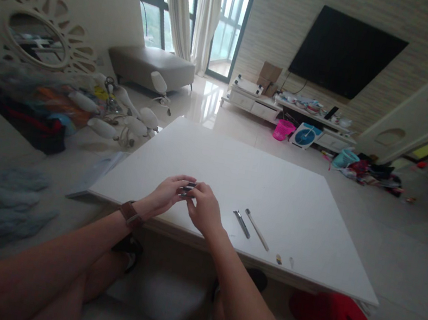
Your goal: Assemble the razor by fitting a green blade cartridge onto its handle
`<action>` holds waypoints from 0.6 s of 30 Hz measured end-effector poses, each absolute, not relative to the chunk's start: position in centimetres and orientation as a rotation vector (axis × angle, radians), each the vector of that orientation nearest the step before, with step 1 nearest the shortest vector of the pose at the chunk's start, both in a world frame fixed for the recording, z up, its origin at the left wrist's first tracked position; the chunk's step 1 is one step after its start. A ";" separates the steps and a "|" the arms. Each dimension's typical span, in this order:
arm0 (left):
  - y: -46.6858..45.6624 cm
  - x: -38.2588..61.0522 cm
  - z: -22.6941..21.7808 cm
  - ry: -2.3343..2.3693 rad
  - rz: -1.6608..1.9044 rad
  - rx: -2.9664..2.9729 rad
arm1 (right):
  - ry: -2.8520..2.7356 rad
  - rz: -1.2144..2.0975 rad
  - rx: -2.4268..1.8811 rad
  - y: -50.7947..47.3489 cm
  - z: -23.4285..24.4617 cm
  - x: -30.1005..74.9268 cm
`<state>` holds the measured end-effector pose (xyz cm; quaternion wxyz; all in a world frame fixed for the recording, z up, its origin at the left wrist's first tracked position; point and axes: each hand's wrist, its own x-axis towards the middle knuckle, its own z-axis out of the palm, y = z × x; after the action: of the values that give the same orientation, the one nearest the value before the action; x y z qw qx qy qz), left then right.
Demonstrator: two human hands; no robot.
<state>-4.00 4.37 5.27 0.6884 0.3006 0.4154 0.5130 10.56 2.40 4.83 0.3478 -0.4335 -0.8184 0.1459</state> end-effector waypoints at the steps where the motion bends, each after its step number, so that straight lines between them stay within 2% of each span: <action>1: 4.4 -4.0 5.3 0.928 1.151 0.671 | -2.117 0.365 -1.124 2.4 4.8 10.6; 18: 4.2 -4.3 5.7 0.885 1.137 0.647 | -1.881 0.289 -1.145 2.8 5.3 11.7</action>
<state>-4.25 4.16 5.74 0.7042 0.2908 0.3979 0.5111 11.67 2.79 5.27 0.4445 -0.4618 -0.7587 0.1167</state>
